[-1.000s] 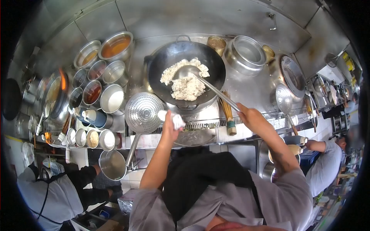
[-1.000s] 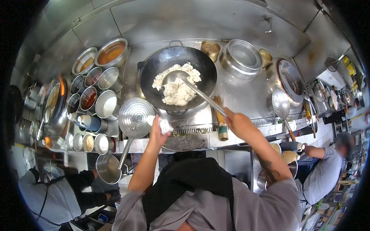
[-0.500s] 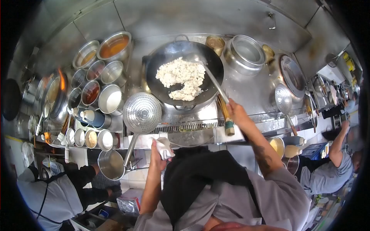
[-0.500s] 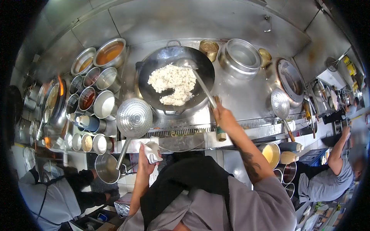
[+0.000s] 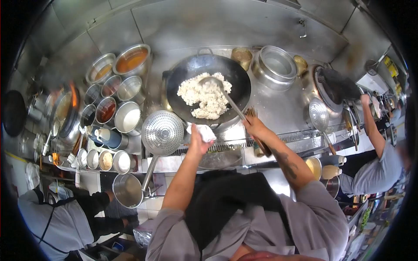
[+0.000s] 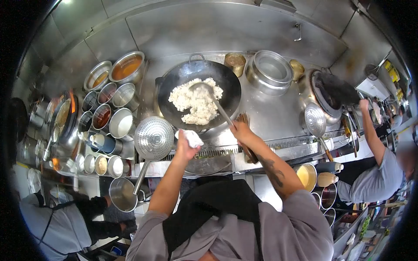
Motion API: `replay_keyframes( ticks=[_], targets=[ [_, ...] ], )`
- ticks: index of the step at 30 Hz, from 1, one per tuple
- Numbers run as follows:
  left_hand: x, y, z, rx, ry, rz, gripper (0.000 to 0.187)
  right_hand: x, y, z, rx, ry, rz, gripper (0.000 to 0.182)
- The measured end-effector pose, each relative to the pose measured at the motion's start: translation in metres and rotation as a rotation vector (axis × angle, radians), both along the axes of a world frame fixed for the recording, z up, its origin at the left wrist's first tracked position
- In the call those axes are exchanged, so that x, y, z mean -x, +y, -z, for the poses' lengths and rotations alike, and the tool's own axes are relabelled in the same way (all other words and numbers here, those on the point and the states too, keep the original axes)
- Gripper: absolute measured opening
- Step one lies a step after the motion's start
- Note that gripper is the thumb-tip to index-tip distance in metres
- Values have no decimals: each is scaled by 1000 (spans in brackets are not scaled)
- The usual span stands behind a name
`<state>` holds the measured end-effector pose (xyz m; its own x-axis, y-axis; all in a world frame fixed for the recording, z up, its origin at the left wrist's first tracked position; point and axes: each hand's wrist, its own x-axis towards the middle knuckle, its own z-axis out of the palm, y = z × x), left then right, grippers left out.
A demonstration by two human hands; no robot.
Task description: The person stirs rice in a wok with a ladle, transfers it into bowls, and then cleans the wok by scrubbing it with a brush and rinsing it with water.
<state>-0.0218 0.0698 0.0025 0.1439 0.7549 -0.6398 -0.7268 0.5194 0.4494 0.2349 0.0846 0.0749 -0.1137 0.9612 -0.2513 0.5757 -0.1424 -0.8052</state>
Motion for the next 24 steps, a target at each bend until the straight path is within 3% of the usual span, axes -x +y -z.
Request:
replay_keyframes(
  ticks=[1,5,6,8,11,14,19,22,24],
  targets=[
    [-6,8,1,-6,-4,3,51,-8,-14,-7,98,24,-98,23],
    [-8,20,9,67,-42,-22,41,-26,-76,-101,-16,-115,-131,25],
    [-5,23,11,52,-45,14,36,-31,-82,-98,-12,-113,-126,25],
    [-4,34,19,63,-29,1,30,-42,-88,-88,-345,-413,-229,28],
    [-2,38,29,76,-79,15,18,-32,-48,-5,-303,-568,-301,32],
    [-1,38,35,71,-30,7,16,-7,-13,-24,-198,-371,-204,31],
    [5,29,4,68,-165,-53,21,-53,-82,-118,-177,-376,-265,31],
    [6,27,14,36,-50,2,18,-81,-113,-99,-227,-413,-329,30],
    [4,28,20,34,-39,36,17,-57,-96,-65,-143,-594,-285,30]
  ],
)
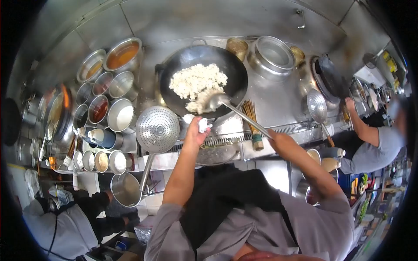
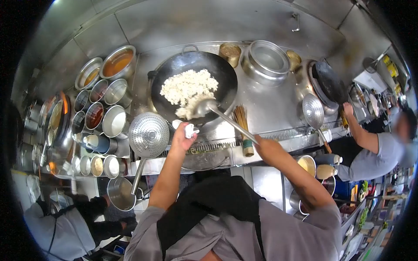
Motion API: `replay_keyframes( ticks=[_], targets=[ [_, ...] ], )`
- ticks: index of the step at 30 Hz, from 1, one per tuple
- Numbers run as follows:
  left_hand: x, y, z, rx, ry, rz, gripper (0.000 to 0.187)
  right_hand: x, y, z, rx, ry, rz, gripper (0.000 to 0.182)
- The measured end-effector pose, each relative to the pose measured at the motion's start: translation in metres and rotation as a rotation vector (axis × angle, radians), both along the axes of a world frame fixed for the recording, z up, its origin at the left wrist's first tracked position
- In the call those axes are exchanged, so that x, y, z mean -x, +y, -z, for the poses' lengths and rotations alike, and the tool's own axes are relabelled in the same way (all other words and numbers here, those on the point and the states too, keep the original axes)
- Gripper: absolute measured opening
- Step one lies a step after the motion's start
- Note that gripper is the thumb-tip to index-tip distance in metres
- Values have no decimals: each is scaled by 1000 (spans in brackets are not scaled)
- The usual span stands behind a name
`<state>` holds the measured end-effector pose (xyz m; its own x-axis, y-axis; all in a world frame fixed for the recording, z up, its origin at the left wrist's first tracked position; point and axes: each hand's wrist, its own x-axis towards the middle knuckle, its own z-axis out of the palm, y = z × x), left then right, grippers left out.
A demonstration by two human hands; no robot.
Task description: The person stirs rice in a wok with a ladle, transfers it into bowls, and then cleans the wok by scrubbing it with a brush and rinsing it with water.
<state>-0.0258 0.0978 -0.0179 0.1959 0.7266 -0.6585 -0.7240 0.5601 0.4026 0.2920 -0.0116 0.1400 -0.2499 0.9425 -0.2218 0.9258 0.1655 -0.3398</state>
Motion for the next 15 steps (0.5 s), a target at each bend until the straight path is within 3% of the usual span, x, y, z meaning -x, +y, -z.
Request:
replay_keyframes(
  ticks=[1,3,6,9,11,13,15],
  targets=[
    [0,5,7,15,-16,-7,16,4,19,33,-99,-32,14,30],
    [-1,5,6,38,-56,-40,15,23,63,62,-34,28,33,32],
    [8,7,3,24,-117,10,14,32,50,-3,-65,118,-2,30],
    [7,13,8,30,-75,37,13,-8,10,-40,-39,248,-60,25],
    [10,16,15,31,-55,24,12,-9,11,-35,32,325,-93,24],
    [3,10,27,45,-54,-17,9,5,20,-8,25,134,-90,25],
    [-16,-28,-20,70,-66,-62,8,21,30,7,29,149,-75,24]
  ],
)
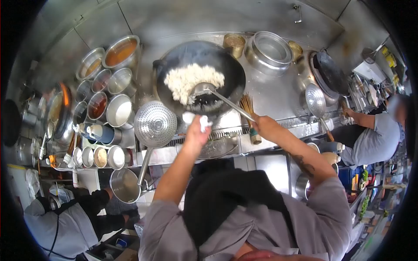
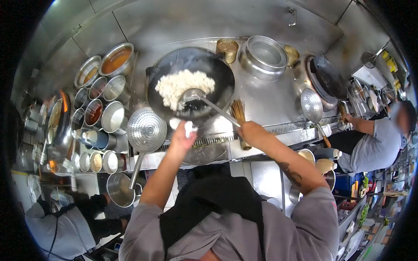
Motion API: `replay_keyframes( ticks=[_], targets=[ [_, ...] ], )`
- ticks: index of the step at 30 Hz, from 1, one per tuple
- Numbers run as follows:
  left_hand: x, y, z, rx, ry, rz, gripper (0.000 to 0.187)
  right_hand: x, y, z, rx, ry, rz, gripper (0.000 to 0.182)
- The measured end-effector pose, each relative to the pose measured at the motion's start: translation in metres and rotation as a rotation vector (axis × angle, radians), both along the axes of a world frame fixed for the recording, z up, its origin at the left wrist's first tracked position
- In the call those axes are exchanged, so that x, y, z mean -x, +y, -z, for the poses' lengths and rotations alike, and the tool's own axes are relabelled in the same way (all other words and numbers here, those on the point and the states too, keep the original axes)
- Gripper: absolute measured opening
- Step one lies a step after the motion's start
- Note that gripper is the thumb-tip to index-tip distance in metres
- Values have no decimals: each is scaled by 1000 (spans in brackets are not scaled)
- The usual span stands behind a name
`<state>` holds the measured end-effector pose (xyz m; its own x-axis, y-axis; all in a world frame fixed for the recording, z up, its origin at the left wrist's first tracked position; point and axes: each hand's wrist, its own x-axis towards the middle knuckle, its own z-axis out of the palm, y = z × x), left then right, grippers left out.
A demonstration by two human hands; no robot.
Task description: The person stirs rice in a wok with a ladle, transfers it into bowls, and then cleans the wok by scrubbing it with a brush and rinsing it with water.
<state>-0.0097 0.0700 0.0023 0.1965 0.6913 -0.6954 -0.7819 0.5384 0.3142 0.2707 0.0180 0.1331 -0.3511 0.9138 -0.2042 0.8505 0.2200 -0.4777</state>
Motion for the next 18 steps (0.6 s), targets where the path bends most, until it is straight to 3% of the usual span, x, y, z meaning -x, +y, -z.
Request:
replay_keyframes(
  ticks=[2,5,7,9,10,13,14,16,18],
  targets=[
    [-1,-36,-73,9,-45,-12,7,1,-2,-12,-5,122,-58,23],
    [7,-28,-43,20,-43,-45,6,-11,-29,-64,162,137,-37,23],
    [8,-35,-58,-119,-66,-80,7,-16,-44,-87,239,126,5,27],
    [3,-52,-77,87,70,-31,9,-27,-50,-114,580,297,179,29],
    [2,-67,-108,71,46,-14,12,-32,-52,-122,687,428,209,29],
    [24,-42,-78,19,-108,44,8,-31,-26,-94,759,359,206,34],
    [25,-32,-45,-226,-214,76,9,-27,-8,-61,567,153,61,30],
    [8,-61,9,-141,-93,41,11,-15,14,3,-23,-30,-38,27],
    [0,-111,27,-49,15,46,12,-1,3,18,-218,-167,48,32]
  ],
)
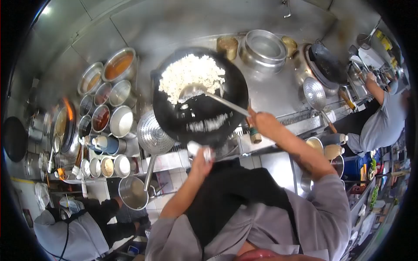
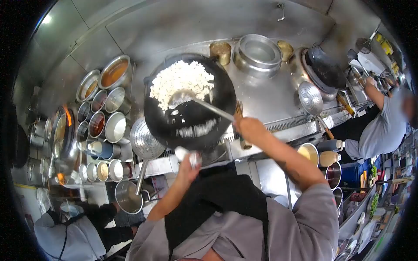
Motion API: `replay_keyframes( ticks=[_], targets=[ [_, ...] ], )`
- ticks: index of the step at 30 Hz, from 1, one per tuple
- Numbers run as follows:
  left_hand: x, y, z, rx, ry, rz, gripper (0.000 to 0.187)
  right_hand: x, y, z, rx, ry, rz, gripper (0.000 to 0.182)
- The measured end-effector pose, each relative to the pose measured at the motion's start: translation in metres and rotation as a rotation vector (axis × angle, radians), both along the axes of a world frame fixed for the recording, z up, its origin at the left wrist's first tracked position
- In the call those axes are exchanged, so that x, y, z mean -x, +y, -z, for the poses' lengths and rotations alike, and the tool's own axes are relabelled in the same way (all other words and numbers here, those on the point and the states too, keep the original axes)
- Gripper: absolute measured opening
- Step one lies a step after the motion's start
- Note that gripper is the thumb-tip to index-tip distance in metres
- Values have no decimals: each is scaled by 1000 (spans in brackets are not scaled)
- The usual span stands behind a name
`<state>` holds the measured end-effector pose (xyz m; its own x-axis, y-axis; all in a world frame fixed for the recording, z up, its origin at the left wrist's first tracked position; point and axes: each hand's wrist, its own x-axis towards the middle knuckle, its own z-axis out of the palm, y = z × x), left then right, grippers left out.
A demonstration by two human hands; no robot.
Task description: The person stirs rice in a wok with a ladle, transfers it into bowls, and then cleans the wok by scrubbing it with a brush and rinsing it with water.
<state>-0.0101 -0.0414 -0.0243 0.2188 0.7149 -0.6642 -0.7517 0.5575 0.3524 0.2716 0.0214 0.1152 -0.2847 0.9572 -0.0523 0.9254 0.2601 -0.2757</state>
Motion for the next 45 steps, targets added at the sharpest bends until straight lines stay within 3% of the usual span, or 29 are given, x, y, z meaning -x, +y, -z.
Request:
replay_keyframes(
  ticks=[2,4,5,8,11,15,17,20,21,23,24,26,27,29,30,31,32,33,36,38,40,43,44,45],
  targets=[
    [3,1,-8,-11,-4,38,11,7,-10,-8,-85,-3,16,33],
    [0,31,-21,43,46,-74,11,4,-21,-17,-54,221,-5,27],
    [12,65,-9,-93,-21,-51,12,4,-27,-34,-44,214,-12,27],
    [37,143,11,-101,19,-4,12,1,-34,-73,153,561,148,39],
    [15,153,18,-3,95,-32,17,2,-34,-98,-1,690,28,42],
    [13,115,-34,-7,218,4,26,16,-13,-17,-171,487,-21,43],
    [15,95,-47,-118,397,99,28,32,9,36,4,192,47,41],
    [37,68,-43,-213,426,232,34,44,58,100,163,-1,-2,40],
    [43,52,-49,-286,451,269,38,41,64,84,164,2,-10,40],
    [61,18,-65,-305,487,235,43,29,52,-11,-45,105,-232,43],
    [73,2,-66,-283,521,237,46,28,35,-89,0,181,-287,43],
    [100,-29,-58,-245,526,217,51,3,-2,-194,156,445,-348,46],
    [112,-42,-55,-228,499,197,53,-15,-18,-237,189,451,-445,52],
    [129,-65,-67,-197,447,136,52,-76,-34,-245,201,979,-714,57],
    [133,-72,-75,-166,388,75,52,-123,-21,-249,358,917,-1005,55],
    [135,-75,-82,-235,389,41,53,-101,-31,-236,210,1546,-1058,49],
    [140,-74,-78,-219,354,-7,54,-101,-2,-239,357,1513,-1374,41],
    [142,-73,-74,-203,317,-54,55,-150,-3,-215,359,1514,-1374,41],
    [134,-54,-91,-181,353,-75,57,-64,94,-174,282,1208,-710,34],
    [128,-47,-98,-196,416,-49,58,5,106,-134,220,966,-287,30],
    [122,-43,-103,-209,486,-35,59,-6,116,-105,156,695,106,26],
    [112,-44,-99,-166,414,-173,56,16,110,-83,158,622,-33,27],
    [108,-45,-95,-128,383,-198,55,18,124,-58,-106,426,-165,21],
    [107,-47,-95,-124,386,-191,55,24,132,-37,-102,429,-158,21]
  ],
)
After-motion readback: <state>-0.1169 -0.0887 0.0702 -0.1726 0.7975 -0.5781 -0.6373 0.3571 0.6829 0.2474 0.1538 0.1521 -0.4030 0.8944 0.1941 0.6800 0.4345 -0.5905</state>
